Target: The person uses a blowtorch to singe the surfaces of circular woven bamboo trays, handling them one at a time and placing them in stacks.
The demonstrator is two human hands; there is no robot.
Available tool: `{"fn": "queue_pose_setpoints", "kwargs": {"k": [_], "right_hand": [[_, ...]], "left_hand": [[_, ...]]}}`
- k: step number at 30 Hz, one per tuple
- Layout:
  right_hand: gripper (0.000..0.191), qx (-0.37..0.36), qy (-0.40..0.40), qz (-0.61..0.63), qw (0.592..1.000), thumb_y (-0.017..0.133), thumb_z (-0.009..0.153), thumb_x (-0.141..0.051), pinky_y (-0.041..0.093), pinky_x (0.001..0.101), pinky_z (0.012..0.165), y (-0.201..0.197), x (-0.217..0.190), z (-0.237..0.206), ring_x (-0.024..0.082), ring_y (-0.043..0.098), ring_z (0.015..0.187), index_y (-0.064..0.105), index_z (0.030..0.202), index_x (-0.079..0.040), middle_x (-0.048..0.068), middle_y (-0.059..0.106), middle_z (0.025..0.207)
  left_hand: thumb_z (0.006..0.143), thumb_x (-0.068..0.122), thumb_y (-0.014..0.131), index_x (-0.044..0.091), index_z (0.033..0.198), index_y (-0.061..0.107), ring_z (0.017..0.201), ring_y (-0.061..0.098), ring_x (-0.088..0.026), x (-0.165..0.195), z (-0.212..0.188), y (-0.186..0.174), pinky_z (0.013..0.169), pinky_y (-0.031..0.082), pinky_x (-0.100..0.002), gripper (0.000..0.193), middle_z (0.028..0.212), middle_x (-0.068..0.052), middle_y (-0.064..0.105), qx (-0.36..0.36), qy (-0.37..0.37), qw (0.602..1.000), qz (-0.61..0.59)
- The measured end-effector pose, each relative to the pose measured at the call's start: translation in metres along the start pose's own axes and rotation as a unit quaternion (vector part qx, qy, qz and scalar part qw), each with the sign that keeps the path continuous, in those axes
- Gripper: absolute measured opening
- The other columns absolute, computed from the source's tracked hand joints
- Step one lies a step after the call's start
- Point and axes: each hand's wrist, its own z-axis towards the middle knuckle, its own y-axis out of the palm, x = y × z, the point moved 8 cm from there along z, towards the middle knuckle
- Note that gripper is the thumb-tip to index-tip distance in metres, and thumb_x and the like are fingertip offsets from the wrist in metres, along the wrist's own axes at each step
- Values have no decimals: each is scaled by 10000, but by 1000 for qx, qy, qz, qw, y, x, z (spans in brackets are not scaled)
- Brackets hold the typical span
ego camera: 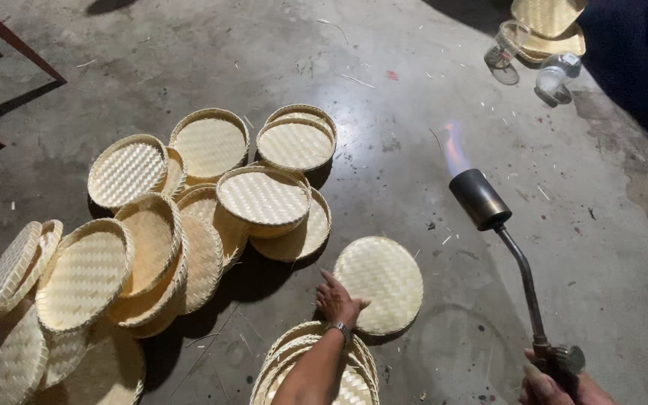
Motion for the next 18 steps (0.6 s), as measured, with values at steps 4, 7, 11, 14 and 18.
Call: {"fn": "queue_pose_setpoints", "kwargs": {"k": [4, 7, 11, 14, 18], "right_hand": [[399, 36, -37, -85, 995, 649, 983, -231, 618, 450, 683, 20, -65, -37, 274, 762, 745, 667, 1291, 22, 235, 706, 863], [328, 66, -31, -74, 995, 669, 1005, -191, 552, 416, 601, 30, -98, -66, 260, 688, 639, 717, 1247, 26, 226, 693, 807], [297, 24, -24, -83, 996, 643, 1020, -213, 509, 402, 469, 35, -128, -90, 254, 655, 503, 741, 1129, 45, 202, 676, 718], [336, -14, -37, -71, 997, 651, 985, -281, 459, 402, 435, 43, -143, -103, 227, 579, 467, 776, 1016, 29, 163, 681, 617], [338, -53, -72, -146, 985, 641, 1024, -303, 510, 365, 431, 51, -163, -133, 206, 598, 497, 665, 938, 23, 140, 625, 657]], "left_hand": [[781, 253, 856, 31, 1362, 507, 1037, 588, -278, 15, -11, 1, 902, 506, -405, 713, 1160, -175, 623, 25, 123, 949, -288], [910, 190, 713, 29, 1263, 597, 831, 651, -178, 26, -35, -9, 677, 554, -317, 405, 1049, -100, 702, -74, 124, 852, -504], [975, 129, 715, 2, 1174, 633, 849, 659, -121, 37, -108, -72, 708, 560, -255, 250, 1010, -72, 713, -41, 267, 827, -493], [956, 134, 696, 17, 1141, 672, 779, 614, -129, 12, -163, -98, 657, 516, -267, 221, 933, -64, 697, -57, 247, 824, -506], [910, 85, 722, -22, 1031, 710, 809, 639, -167, -47, -234, -140, 684, 543, -303, 162, 887, -83, 627, 95, 355, 835, -408]]}}
